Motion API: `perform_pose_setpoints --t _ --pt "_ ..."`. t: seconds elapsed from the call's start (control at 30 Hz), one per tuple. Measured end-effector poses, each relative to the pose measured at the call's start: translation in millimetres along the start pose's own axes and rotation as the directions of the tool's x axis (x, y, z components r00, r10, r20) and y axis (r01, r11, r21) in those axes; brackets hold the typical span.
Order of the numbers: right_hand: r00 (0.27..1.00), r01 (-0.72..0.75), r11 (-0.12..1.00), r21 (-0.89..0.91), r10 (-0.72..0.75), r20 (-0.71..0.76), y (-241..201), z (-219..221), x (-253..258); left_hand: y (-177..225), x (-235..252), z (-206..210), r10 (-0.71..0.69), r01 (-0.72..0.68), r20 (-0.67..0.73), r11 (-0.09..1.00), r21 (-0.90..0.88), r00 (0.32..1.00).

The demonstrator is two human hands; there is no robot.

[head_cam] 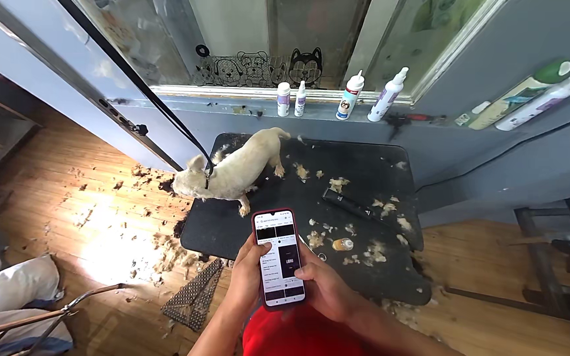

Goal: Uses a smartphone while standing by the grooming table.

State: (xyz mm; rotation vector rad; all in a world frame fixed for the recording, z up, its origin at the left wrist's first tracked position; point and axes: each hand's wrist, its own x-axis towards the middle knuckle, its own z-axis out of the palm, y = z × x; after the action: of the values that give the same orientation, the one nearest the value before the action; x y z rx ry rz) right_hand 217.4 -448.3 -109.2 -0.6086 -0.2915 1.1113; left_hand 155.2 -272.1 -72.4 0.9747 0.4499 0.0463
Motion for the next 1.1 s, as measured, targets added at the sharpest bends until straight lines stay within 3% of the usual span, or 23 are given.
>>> perform_pose_setpoints --t 0.5,1.1 --pt "0.998 -0.017 1.000 -0.020 0.015 -0.065 0.7 7.6 -1.0 -5.6 -2.0 -5.6 -0.012 0.013 0.024 0.997 -0.078 1.000" --pt "0.973 -0.215 0.937 0.275 0.183 0.137 -1.5 3.8 1.0 -5.3 -5.2 -3.5 0.004 -0.004 0.008 0.999 -0.047 1.000"
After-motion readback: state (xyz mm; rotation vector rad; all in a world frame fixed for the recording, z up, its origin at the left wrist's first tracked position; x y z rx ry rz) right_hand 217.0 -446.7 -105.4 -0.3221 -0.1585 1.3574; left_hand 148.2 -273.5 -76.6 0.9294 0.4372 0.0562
